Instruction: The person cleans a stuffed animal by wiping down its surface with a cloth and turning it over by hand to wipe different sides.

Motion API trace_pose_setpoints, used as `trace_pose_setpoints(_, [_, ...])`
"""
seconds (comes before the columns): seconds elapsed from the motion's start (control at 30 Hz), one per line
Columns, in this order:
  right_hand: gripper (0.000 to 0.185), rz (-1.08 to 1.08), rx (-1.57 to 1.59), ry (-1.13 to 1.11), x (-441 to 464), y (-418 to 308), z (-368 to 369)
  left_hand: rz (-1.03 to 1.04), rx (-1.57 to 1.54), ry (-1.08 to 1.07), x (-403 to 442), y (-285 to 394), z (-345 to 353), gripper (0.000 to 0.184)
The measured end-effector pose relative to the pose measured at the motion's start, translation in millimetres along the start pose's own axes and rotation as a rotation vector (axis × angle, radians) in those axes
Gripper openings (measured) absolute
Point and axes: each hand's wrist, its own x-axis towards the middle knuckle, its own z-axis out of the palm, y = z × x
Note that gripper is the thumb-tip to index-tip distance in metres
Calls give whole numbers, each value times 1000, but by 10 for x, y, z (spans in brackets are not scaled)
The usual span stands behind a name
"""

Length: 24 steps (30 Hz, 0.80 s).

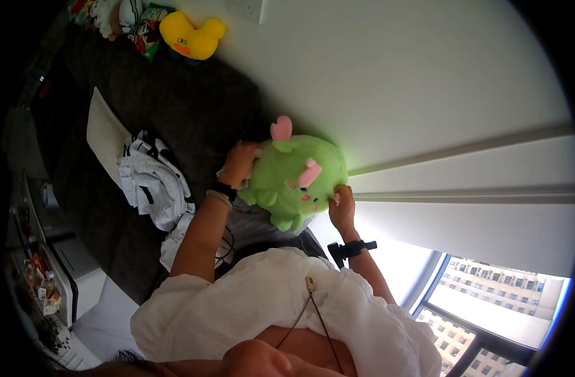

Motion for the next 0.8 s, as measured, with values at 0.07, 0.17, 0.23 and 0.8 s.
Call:
trace_pose_setpoints(0.07, [24,4,1,11,-11,11,14,1,50,48,-45,-80,53,36])
trace_pose_setpoints(0.17, [24,25,12,25,-7,17,51,10,-54,289,-177,163,-116,44])
trace_pose_setpoints(0.23, [24,30,5,18,7,46,52,65,-147,461,-315,523,-340,48])
trace_pose_setpoints(0.8, [25,9,31,23,35,-35,48,-206,-118,268,-863,-177,138,55])
